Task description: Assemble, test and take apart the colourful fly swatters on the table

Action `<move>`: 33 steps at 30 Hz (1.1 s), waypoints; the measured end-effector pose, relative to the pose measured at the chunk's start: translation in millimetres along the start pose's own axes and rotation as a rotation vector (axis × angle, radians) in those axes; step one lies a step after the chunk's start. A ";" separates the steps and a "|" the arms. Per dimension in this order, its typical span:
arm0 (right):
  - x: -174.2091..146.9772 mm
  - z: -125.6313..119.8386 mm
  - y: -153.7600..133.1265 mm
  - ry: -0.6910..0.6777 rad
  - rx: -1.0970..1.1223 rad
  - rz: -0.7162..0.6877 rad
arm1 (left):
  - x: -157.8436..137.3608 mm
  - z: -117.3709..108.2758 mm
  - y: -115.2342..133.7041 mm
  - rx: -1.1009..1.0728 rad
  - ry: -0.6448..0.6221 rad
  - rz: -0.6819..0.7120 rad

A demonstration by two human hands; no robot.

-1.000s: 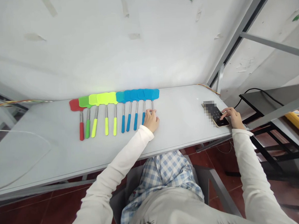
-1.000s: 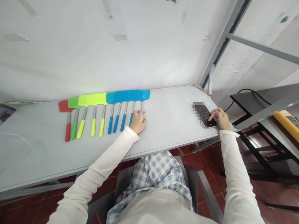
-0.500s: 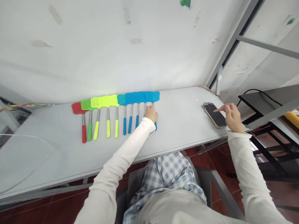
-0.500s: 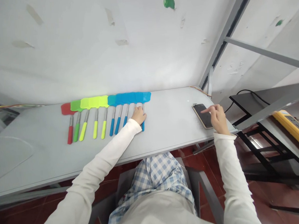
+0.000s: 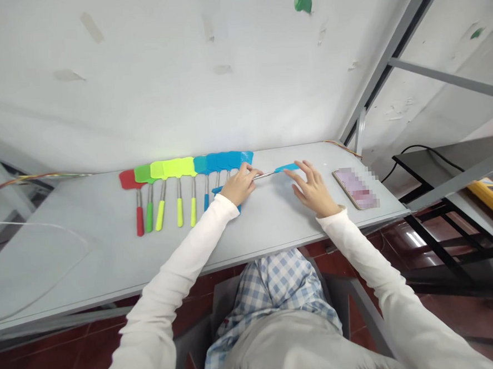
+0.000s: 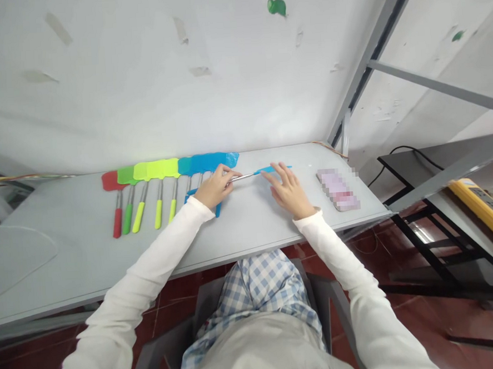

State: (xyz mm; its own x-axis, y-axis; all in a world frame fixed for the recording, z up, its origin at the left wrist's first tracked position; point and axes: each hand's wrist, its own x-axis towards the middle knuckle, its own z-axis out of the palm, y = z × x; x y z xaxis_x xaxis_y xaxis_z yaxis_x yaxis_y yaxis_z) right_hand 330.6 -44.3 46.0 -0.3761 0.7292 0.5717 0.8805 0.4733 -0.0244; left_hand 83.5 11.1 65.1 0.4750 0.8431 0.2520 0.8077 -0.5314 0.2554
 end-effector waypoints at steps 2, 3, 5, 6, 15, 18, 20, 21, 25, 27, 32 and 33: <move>12.2 12.0 -8.7 0.004 -0.021 -0.009 | -4.8 -5.5 -3.8 0.019 0.023 0.027; 18.1 17.4 -11.4 0.005 -0.022 -0.003 | -6.8 -6.0 -6.0 0.020 0.037 0.034; 29.3 27.1 -13.6 0.002 -0.013 0.022 | -9.8 -3.7 -10.2 0.019 0.071 0.029; 34.6 31.4 -13.3 -0.005 -0.004 0.034 | -10.8 -1.5 -12.1 0.019 0.088 0.018; 76.8 52.7 -6.0 -0.152 0.048 -0.024 | -4.5 16.8 -22.3 0.081 0.211 -0.149; 86.6 59.2 -10.7 -0.182 0.036 -0.130 | -1.1 20.6 -27.6 0.139 0.252 -0.137; 90.8 65.5 -13.8 -0.189 0.028 -0.193 | 0.6 23.2 -33.2 0.183 0.285 -0.102; 92.2 68.8 -14.6 -0.188 0.024 -0.209 | 1.2 24.5 -36.4 0.198 0.300 -0.082; 93.7 79.3 -10.4 -0.157 0.008 -0.195 | 1.7 28.8 -46.5 0.217 0.326 -0.032; 92.0 81.5 -5.8 -0.136 0.005 -0.187 | 1.1 29.7 -48.1 0.226 0.326 -0.030; 85.0 79.7 -3.9 -0.124 -0.007 -0.185 | -1.3 26.8 -44.5 0.186 0.277 -0.083; 83.6 76.8 -5.5 -0.125 -0.005 -0.194 | -2.1 25.7 -43.2 0.163 0.259 -0.095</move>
State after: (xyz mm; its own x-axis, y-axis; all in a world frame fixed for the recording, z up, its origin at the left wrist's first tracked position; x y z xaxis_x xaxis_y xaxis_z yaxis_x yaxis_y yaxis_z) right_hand 272.1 52.0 31.0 -0.5713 0.6801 0.4595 0.7894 0.6086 0.0807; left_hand 56.5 34.4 29.5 0.3074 0.8282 0.4686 0.8994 -0.4137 0.1413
